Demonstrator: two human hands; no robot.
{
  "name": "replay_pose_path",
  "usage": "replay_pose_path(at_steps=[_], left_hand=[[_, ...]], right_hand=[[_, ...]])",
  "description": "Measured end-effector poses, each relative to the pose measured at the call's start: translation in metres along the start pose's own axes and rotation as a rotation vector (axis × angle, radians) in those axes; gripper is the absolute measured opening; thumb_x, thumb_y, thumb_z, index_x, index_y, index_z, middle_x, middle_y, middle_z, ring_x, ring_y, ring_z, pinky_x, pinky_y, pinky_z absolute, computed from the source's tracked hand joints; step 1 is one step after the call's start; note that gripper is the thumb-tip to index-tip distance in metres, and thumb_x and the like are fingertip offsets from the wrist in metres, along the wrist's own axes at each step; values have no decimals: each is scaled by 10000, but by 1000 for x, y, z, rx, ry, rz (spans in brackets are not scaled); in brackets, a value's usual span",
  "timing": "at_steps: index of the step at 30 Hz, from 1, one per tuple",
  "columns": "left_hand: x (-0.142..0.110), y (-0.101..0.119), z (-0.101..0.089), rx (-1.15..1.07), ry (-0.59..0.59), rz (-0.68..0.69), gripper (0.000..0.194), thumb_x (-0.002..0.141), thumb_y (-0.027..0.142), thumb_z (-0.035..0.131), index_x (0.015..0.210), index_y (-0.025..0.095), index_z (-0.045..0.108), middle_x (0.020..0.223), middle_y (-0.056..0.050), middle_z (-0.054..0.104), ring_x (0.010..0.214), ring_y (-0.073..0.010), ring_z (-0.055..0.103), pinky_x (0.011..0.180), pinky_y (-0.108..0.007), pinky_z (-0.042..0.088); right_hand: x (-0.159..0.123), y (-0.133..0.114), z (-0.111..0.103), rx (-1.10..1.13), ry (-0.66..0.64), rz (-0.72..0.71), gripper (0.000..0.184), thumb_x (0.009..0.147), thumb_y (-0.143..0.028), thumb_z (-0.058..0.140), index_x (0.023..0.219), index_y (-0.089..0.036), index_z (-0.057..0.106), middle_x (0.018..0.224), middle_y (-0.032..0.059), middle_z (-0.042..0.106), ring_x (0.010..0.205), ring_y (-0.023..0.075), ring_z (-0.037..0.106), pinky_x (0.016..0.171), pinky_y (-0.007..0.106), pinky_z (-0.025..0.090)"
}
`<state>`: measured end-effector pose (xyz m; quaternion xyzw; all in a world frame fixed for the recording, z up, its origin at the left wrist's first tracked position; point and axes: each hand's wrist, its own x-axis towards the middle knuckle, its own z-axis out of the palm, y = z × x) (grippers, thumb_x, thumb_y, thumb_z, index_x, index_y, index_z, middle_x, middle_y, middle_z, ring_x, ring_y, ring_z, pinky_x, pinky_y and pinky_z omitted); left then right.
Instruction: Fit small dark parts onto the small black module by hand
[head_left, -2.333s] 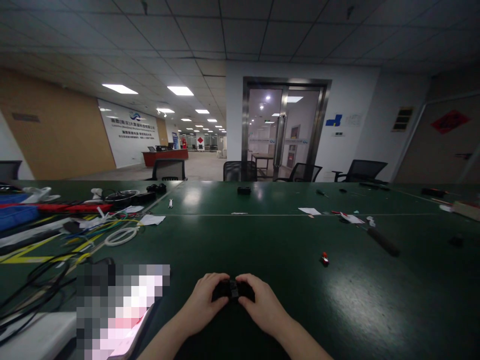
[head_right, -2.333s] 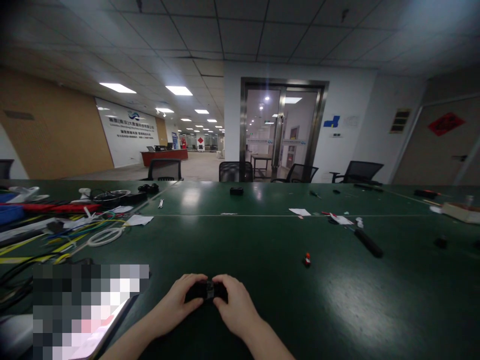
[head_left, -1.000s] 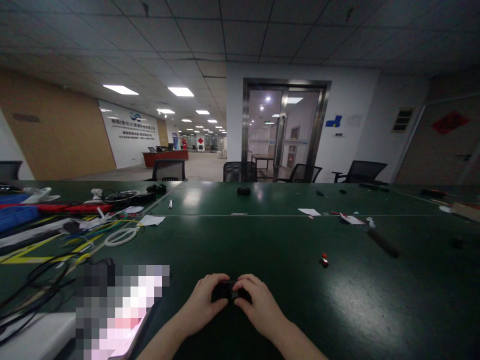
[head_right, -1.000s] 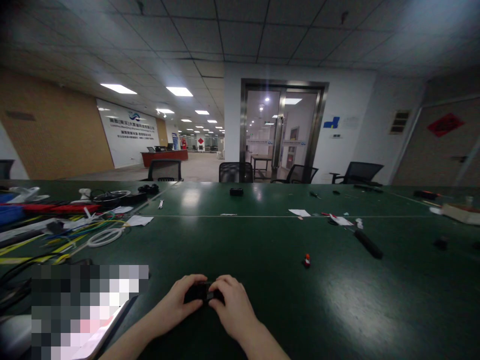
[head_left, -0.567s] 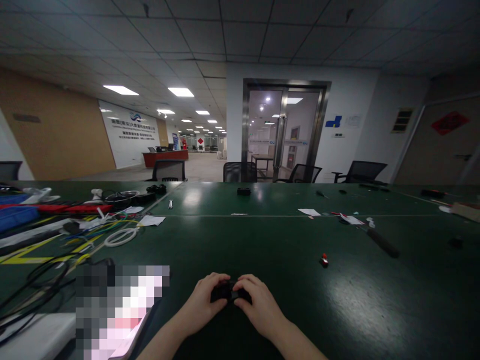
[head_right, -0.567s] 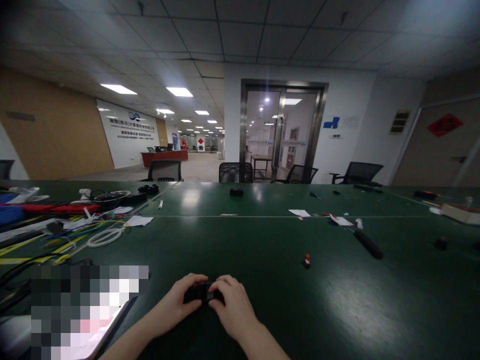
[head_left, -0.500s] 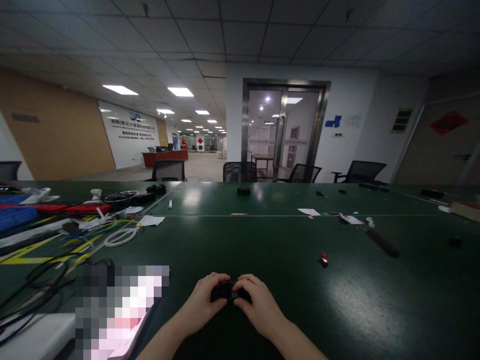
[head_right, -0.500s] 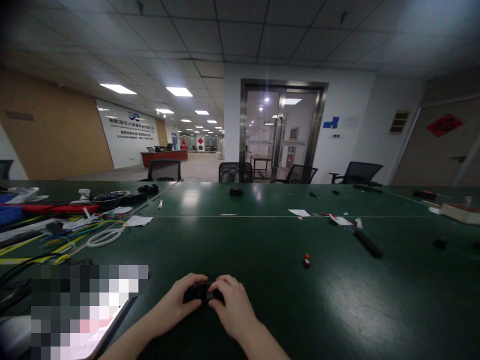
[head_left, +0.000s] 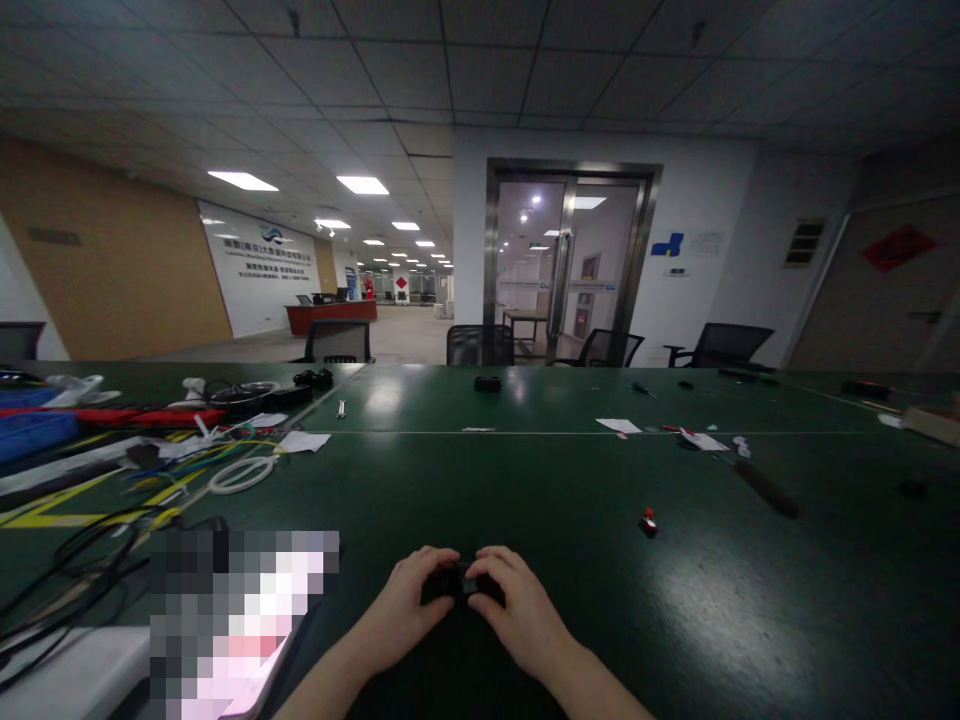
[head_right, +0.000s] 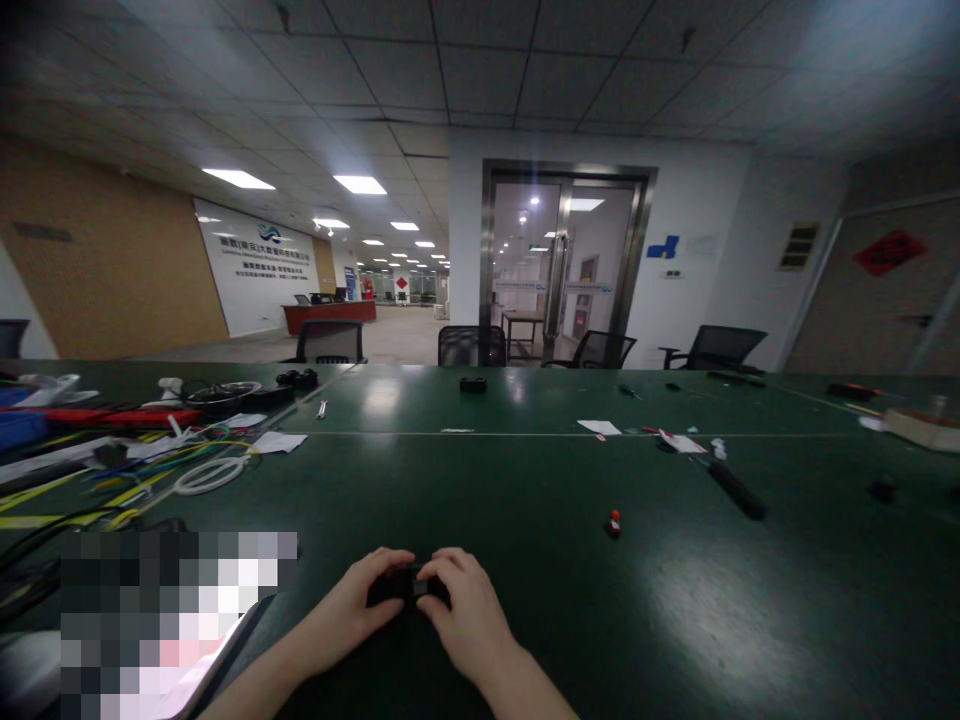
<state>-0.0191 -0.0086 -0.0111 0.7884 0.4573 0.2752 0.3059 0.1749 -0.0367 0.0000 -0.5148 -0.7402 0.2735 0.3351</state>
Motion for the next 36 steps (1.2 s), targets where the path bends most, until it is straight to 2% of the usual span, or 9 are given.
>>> replay_pose_path(at_steps=[7,12,21,27,32,36], left_hand=[[1,8,-3,5,-11,-4,436,705,129,582,1132,218,562,1083,-41,600,1023,-211,539,938,-342,397],[0,5,-3,5,-15,-7,434,720,152,590,1146,225,551,1095,-43,590,1028,-214,531,943,-348,393],[-1,12,-6,12,-27,-38,431,718,156,589,1142,231,553,1099,-37,584,1033,-213,526,954,-353,384],[-1,8,-4,-10,-19,-20,438,719,159,584,1149,230,547,1079,-34,586,1013,-208,532,942,-347,389],[0,6,-3,9,-16,-27,447,706,142,581,1146,217,551,1093,-46,587,1028,-217,525,944,-351,384],[0,4,-2,4,-10,-27,450,709,157,584,1152,227,551,1107,-45,585,1040,-221,519,948,-352,382]], right_hand=[[-1,-8,-10,53,58,-56,223,763,-162,565,938,-288,621,1109,3,590,1096,200,517,955,373,393],[-4,-16,-16,70,116,-76,204,784,-183,548,949,-280,619,984,13,615,971,199,563,856,350,460],[-7,-15,-21,83,232,-117,229,814,-236,532,1029,-283,597,1025,25,604,991,205,567,866,374,471],[-7,-14,-27,73,252,-123,230,825,-242,518,1043,-276,582,1031,30,597,993,199,562,861,372,476],[-6,-11,-29,86,320,-198,211,831,-253,516,1030,-261,585,1003,46,604,960,201,571,849,376,481],[-7,-9,-31,72,355,-199,218,843,-272,507,1048,-261,577,1019,49,607,962,202,572,846,378,484]])
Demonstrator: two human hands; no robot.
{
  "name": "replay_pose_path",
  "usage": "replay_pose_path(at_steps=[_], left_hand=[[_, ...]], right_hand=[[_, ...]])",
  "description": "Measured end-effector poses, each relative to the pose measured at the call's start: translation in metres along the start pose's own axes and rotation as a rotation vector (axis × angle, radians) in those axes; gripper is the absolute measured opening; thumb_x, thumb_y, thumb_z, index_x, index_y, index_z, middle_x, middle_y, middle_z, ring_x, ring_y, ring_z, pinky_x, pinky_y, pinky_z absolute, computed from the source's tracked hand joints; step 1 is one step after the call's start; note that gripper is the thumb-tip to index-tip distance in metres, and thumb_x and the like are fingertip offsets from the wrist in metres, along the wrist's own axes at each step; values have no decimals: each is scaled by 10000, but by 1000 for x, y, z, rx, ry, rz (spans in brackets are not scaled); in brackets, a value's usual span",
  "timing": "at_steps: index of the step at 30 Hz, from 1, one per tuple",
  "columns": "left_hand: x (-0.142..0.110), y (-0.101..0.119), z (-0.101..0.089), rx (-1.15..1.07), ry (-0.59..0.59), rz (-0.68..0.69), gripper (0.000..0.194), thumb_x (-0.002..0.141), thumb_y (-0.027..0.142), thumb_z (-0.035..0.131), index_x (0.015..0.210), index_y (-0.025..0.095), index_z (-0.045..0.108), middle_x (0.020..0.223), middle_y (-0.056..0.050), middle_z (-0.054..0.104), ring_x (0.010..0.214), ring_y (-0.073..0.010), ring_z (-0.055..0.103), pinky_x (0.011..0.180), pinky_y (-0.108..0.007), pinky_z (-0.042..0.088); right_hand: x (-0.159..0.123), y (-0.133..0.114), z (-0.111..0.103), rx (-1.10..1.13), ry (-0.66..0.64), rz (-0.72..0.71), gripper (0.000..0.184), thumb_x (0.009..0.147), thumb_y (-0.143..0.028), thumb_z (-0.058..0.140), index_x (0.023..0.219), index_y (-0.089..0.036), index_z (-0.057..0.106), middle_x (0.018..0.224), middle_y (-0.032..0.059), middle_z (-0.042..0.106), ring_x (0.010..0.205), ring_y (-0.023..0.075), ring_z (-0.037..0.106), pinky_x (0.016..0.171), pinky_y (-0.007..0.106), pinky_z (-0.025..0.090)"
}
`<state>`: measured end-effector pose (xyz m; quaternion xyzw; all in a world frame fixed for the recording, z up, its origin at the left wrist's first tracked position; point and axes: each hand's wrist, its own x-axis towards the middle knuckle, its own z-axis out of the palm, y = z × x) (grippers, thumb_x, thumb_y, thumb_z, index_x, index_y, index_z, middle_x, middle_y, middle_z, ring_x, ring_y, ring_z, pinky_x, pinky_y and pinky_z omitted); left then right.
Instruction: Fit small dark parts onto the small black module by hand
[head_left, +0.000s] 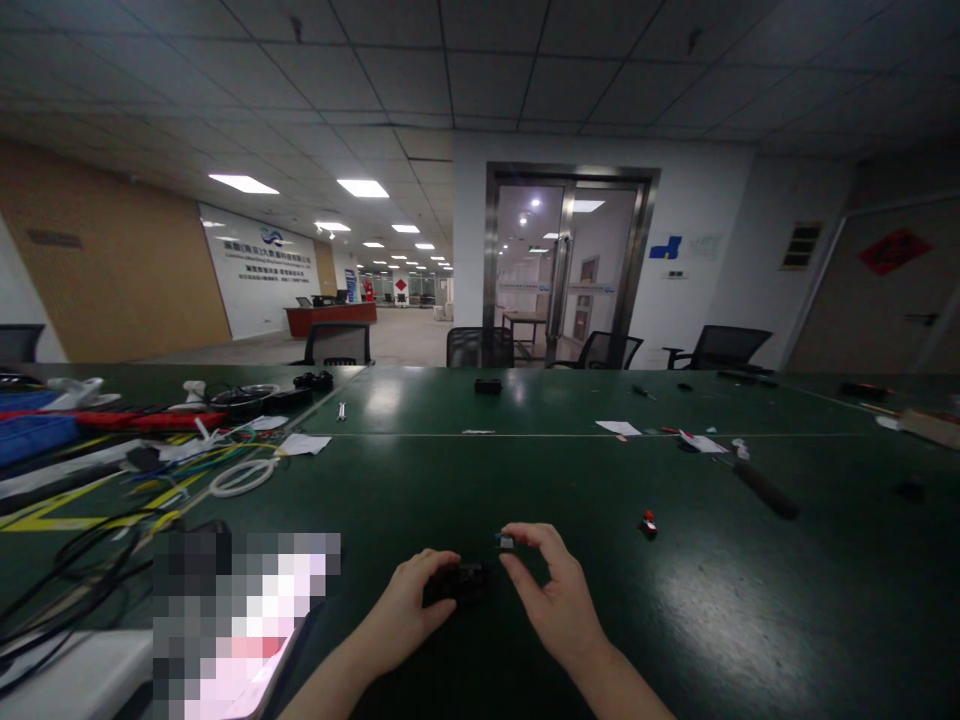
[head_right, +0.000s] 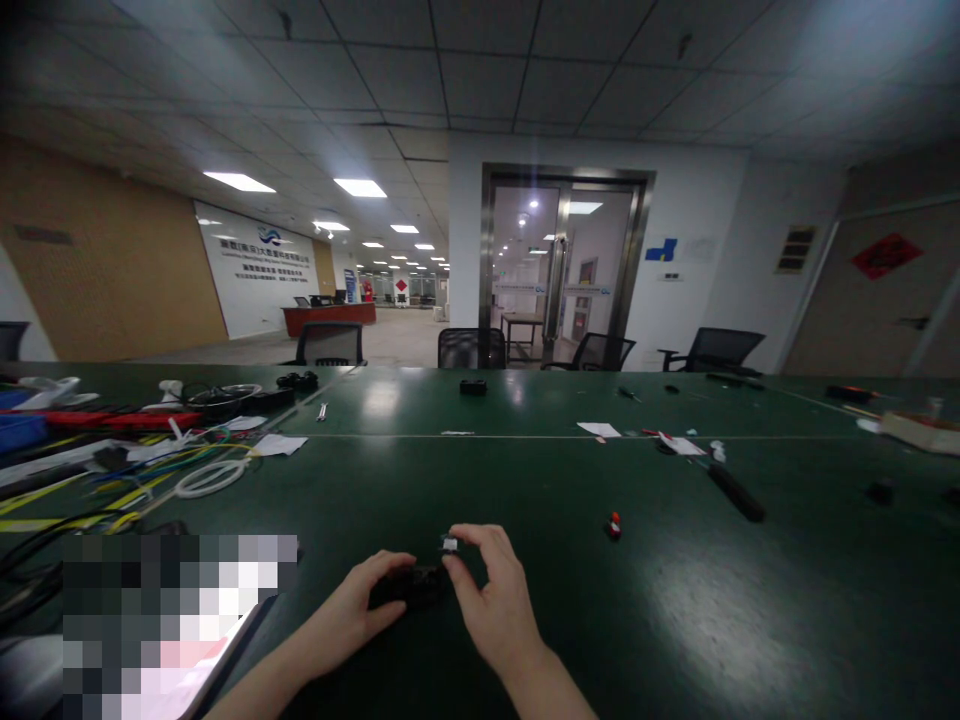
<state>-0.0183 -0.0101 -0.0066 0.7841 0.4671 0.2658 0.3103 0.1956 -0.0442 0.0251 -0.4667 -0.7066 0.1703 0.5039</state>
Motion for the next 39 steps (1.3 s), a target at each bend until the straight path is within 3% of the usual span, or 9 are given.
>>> replay_pose_path(at_steps=[25,39], left_hand=[[-1,3,-3,-20,-30,-7,440,724,165,574,1158,224,535,1116,-37,579,1047,-216,522,957,-347,376],[-2,2,-4,-18,-39,-21,440,733,180,570,1169,226,534,1134,-39,569,1073,-221,504,971,-354,356]], right_hand=[[1,22,-7,-67,357,-31,285,853,-333,510,1116,-222,521,1016,62,627,901,192,601,795,364,495],[1,22,-8,-47,401,40,286,865,-352,486,1120,-224,506,1018,62,612,890,185,591,789,363,493]])
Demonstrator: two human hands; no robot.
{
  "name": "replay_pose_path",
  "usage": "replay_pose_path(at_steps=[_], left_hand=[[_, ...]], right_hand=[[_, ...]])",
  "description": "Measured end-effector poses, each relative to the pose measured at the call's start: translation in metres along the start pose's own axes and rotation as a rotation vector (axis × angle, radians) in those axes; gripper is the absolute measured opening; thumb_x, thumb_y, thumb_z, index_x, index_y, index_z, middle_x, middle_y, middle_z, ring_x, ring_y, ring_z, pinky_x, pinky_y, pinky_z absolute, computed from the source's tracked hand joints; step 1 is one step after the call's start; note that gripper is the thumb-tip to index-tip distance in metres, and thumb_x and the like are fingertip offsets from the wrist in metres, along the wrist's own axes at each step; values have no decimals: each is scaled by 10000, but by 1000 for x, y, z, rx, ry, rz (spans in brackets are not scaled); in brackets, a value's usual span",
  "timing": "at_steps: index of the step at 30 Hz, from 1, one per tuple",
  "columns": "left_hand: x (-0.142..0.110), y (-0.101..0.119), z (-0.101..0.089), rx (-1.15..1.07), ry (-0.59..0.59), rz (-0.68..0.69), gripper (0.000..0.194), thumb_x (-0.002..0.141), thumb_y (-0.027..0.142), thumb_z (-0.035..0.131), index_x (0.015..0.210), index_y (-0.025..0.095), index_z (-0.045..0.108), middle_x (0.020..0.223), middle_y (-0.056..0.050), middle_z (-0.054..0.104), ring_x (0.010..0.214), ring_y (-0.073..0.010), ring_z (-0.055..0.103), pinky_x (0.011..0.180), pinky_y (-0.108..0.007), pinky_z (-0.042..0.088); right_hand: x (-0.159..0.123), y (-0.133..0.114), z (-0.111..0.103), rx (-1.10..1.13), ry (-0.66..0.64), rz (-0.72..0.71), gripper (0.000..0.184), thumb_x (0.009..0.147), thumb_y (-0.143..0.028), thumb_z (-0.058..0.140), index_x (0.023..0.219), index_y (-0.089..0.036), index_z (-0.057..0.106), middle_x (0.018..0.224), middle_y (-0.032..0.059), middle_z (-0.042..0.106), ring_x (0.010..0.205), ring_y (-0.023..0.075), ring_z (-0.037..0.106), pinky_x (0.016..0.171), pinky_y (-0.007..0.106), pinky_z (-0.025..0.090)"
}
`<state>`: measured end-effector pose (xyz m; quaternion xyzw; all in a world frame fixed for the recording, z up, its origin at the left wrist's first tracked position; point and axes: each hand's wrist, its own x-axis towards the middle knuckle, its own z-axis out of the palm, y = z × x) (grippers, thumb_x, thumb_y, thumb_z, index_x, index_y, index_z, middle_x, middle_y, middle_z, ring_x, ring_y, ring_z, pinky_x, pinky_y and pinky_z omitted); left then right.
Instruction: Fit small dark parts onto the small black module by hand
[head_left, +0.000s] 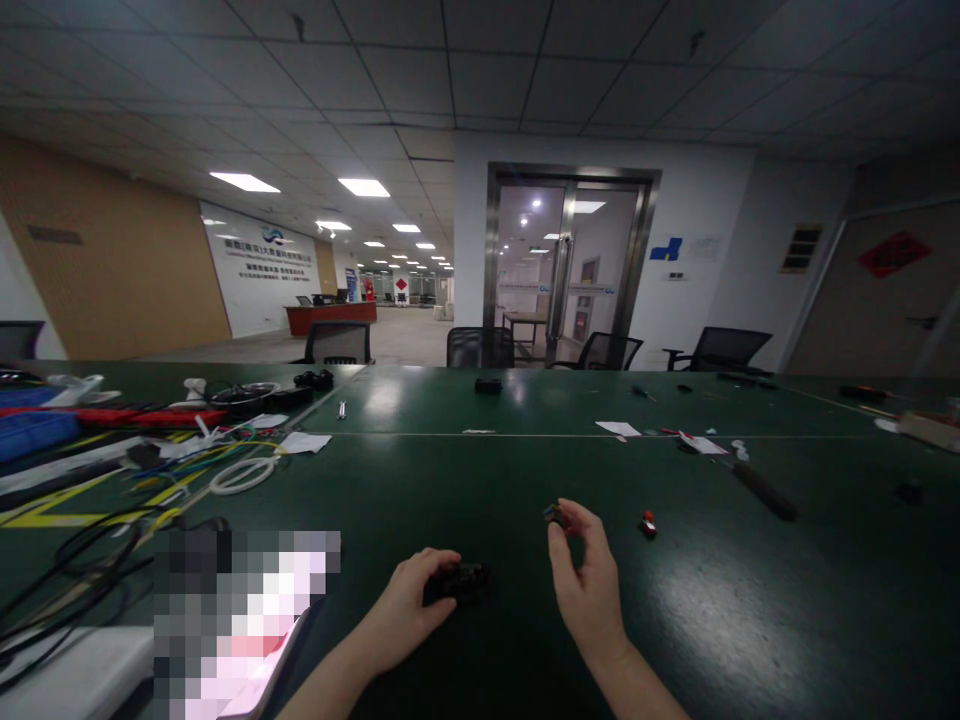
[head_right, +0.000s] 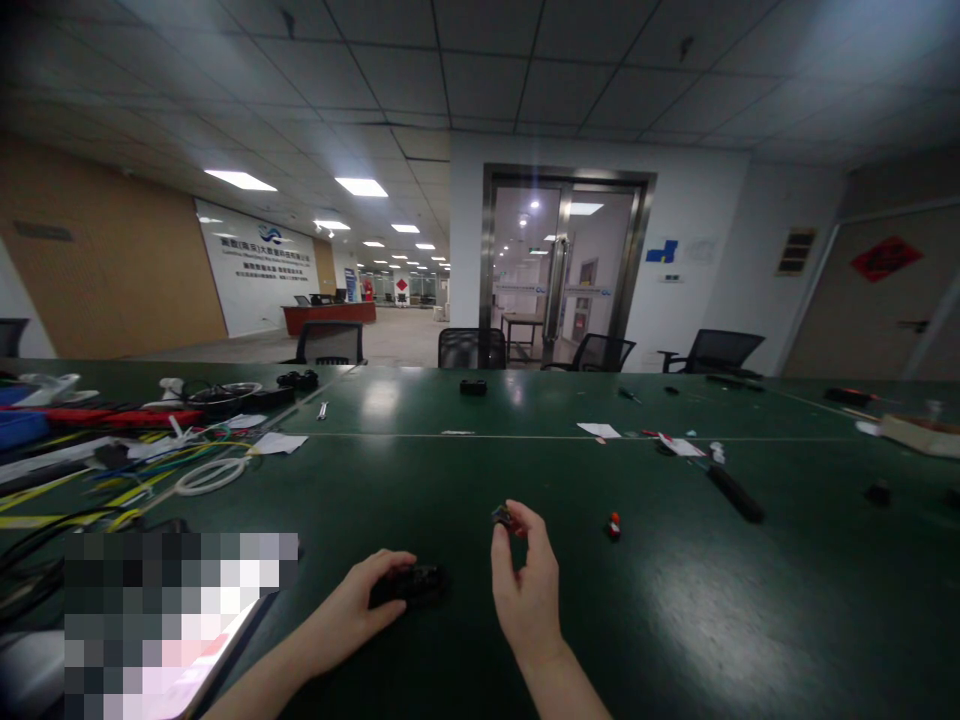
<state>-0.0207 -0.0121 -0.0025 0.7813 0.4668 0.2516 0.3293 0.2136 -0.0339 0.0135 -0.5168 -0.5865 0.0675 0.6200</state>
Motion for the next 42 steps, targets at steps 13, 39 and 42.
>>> replay_pose_path(at_steps=[13,39,42], left_hand=[[1,-2,0,-9,4,19,435,732,190,572,1164,233,540,1125,-39,576,1062,-224,513,960,-356,364],[1,-5,2,-12,13,42,430,743,201,574,1169,237,534,1131,-36,568,1060,-213,511,961,-344,367],[2,-5,3,-1,23,40,436,729,184,575,1162,232,540,1110,-38,578,1039,-213,521,951,-342,373]], right_hand=[[0,0,1,-5,-10,-31,269,861,-337,489,1103,-223,524,1003,58,624,900,187,597,787,355,494],[-2,-10,1,10,-136,-31,291,866,-334,486,1131,-231,549,1010,64,624,913,198,594,811,380,508],[-5,-14,5,17,-237,-50,262,855,-327,504,1090,-248,588,1023,66,624,956,211,583,839,400,500]])
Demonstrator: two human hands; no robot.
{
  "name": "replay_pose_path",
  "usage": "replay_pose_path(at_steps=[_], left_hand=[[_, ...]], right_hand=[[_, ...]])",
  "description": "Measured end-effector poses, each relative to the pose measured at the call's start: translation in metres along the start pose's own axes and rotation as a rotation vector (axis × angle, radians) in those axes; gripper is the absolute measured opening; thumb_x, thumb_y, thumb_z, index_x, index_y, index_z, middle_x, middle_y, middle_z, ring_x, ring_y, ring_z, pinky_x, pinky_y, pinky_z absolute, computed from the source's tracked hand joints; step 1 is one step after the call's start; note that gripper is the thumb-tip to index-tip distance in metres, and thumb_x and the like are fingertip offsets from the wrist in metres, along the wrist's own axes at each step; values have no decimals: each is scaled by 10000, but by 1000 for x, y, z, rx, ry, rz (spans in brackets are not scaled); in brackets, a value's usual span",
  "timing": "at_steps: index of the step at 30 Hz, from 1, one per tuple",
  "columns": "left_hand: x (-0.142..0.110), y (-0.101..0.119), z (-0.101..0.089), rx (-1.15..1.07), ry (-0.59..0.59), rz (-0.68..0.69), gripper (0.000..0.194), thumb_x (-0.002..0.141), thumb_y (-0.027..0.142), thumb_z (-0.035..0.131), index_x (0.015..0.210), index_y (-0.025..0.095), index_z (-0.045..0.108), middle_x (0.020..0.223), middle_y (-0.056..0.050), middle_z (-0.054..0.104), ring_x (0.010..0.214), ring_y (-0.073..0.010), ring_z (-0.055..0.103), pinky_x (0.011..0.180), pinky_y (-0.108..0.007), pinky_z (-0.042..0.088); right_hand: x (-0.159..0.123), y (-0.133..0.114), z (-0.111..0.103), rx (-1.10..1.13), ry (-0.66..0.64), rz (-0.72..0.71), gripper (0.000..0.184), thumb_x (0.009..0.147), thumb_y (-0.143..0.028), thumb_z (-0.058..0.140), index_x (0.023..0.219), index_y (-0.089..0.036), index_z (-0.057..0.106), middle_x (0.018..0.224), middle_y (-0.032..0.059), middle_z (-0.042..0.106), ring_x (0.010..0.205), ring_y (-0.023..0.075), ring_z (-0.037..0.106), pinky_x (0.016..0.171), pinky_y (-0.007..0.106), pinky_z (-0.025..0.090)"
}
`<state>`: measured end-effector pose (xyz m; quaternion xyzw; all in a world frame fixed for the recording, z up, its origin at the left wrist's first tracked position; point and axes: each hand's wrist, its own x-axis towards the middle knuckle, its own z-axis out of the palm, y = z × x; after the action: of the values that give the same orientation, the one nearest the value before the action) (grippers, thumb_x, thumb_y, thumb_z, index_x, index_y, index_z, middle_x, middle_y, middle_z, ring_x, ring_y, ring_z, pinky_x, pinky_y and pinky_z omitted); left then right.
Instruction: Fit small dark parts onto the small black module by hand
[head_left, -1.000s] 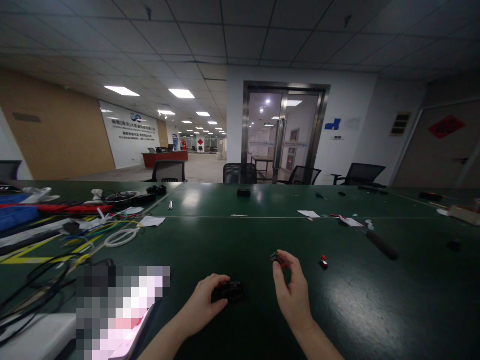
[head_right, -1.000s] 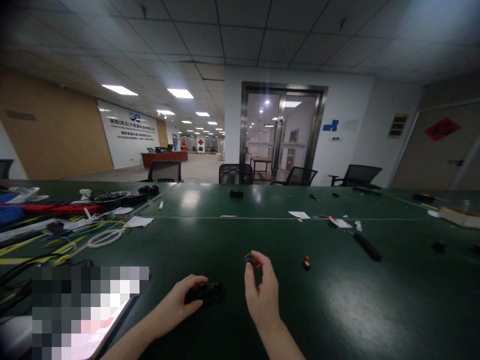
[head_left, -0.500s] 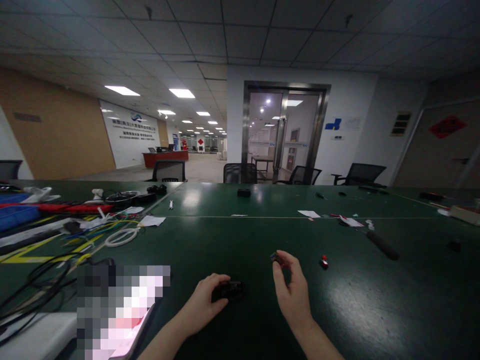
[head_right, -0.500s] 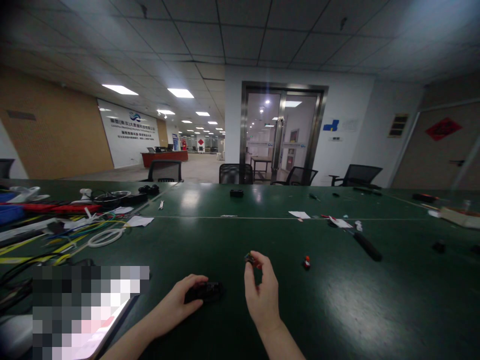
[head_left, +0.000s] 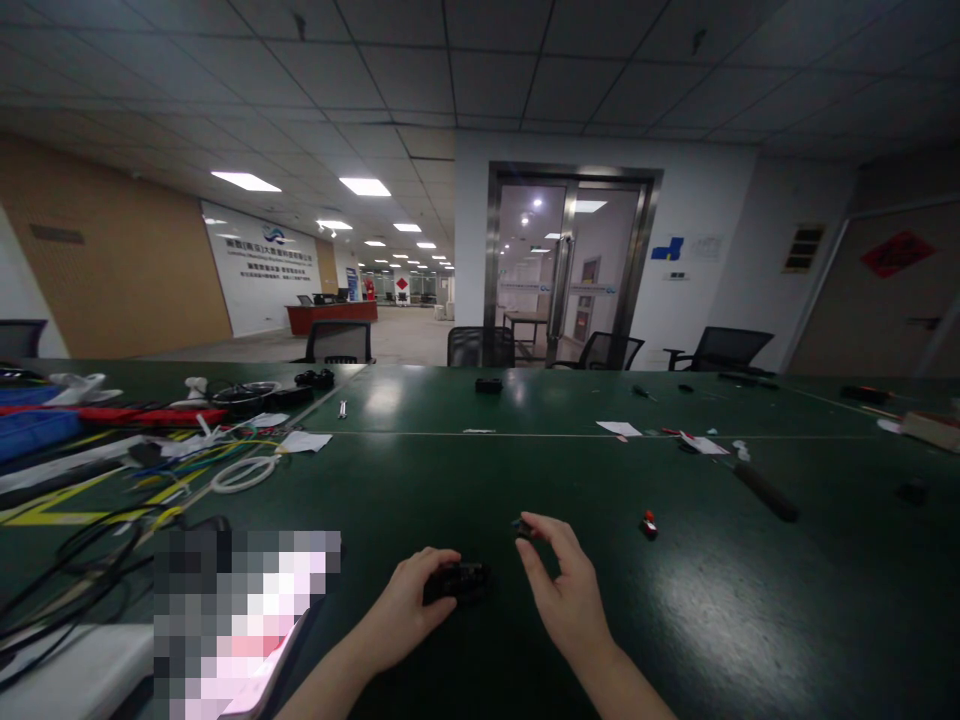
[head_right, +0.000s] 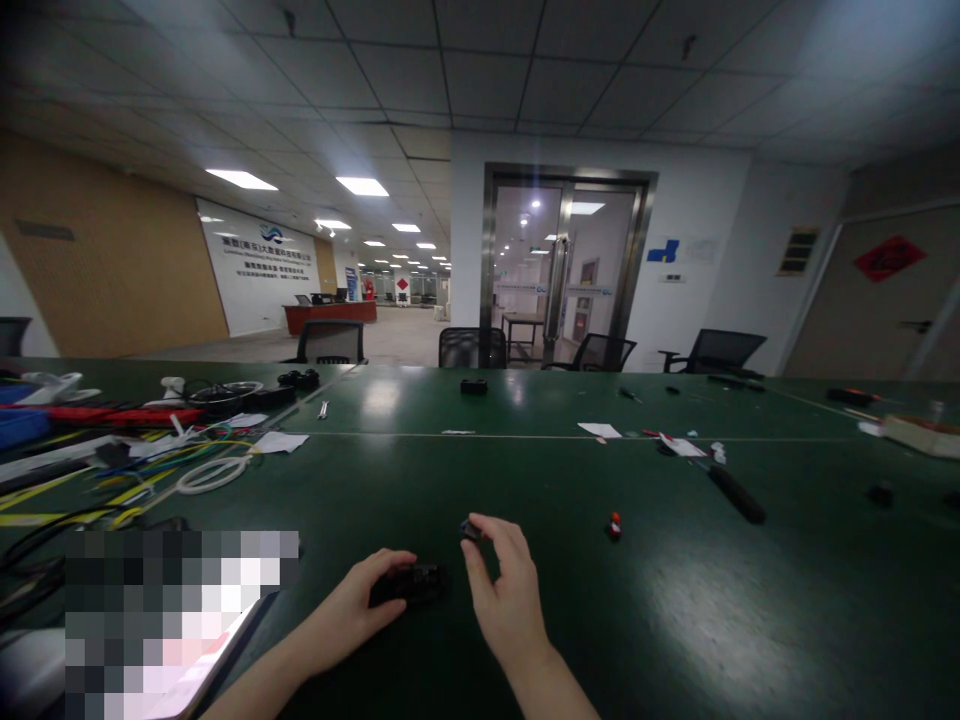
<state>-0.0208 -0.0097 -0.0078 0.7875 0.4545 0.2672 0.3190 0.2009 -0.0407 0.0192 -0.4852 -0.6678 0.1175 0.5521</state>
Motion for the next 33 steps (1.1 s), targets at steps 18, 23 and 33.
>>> replay_pose_path(at_steps=[18,23,33], left_hand=[[2,-8,5,8,38,25,448,696,132,589,1134,223,556,1079,-37,598,1033,-208,540,951,-332,390],[2,-2,3,10,35,2,446,693,134,600,1127,229,561,1080,-35,600,1040,-210,537,964,-342,388],[1,2,1,28,16,-22,446,697,145,581,1136,216,556,1087,-43,596,1041,-220,532,952,-348,381]], right_hand=[[-11,1,32,-111,-437,-38,270,736,-149,598,921,-339,653,911,-18,660,886,222,578,750,375,462],[-14,5,34,-104,-382,-73,248,740,-160,602,902,-340,653,886,-25,656,847,205,587,718,347,461],[-14,6,33,-76,-386,39,394,670,-146,632,1006,-352,636,954,4,626,892,223,597,778,392,492]])
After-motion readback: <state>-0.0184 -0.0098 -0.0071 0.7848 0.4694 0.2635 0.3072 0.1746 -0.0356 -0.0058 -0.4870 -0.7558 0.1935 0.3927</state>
